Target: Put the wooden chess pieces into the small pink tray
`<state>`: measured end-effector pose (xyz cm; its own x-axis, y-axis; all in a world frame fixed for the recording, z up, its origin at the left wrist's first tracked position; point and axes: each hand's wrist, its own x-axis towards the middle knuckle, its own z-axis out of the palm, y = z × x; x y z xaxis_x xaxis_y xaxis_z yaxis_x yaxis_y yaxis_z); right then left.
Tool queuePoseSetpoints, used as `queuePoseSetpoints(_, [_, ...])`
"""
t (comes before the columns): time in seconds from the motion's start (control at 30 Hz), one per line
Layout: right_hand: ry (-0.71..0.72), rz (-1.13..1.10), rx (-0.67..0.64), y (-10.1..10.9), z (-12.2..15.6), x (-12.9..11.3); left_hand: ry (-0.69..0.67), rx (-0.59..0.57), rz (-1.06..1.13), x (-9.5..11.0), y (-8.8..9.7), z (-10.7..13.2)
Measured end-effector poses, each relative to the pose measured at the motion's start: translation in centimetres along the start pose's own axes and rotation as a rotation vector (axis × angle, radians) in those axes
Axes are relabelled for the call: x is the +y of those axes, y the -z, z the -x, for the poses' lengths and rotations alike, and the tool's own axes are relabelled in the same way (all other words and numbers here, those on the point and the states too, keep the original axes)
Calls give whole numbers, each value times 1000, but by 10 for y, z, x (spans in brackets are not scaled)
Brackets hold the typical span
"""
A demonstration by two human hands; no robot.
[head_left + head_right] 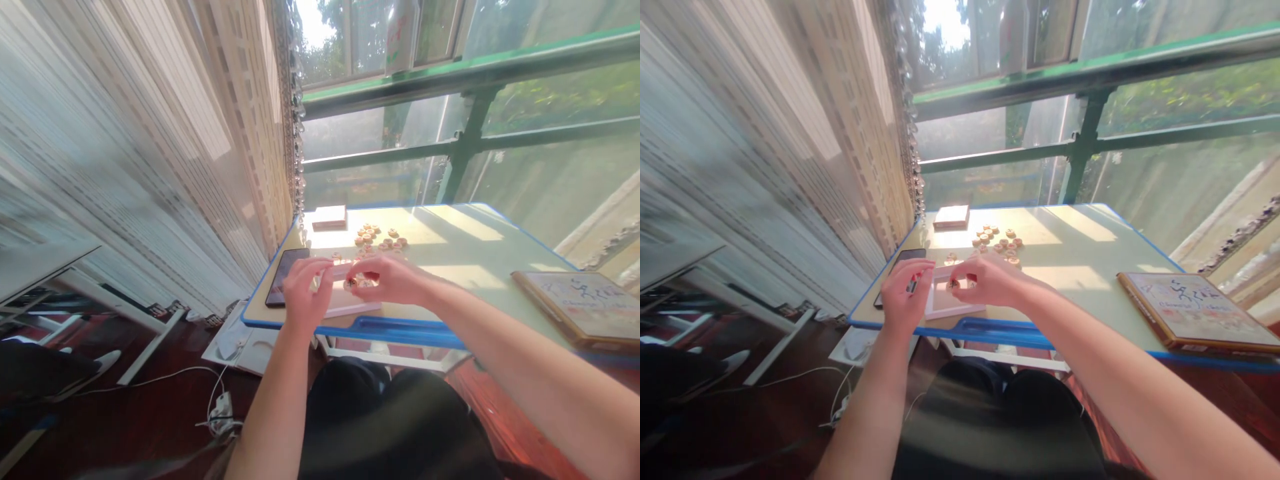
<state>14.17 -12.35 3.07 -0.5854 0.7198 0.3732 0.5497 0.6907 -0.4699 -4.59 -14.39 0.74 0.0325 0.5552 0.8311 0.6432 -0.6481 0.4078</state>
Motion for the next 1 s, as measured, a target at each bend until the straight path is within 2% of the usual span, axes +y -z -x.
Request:
queuePoseSetpoints(0.1, [54, -49, 62, -10, 21, -6, -44, -115, 74, 6, 2, 8])
queuePoseSetpoints(0.23, [25, 10, 281, -25, 42, 1, -44, -133, 75, 7, 1, 11])
queuePoseSetpoints(0.3, [15, 6, 316, -29, 48, 5, -42, -217, 64, 6, 1, 12])
queuePoseSetpoints(0.43, [-11, 36, 292, -32, 49, 6, -67, -372, 6, 4, 0, 15])
queuePoseSetpoints(0.7, [-47, 53, 235, -36, 46, 11, -148, -450, -2, 2, -2, 15])
queuePoseSetpoints(1.0, [-29, -33, 123, -35, 42, 11, -25, -497, 57, -1, -5, 18])
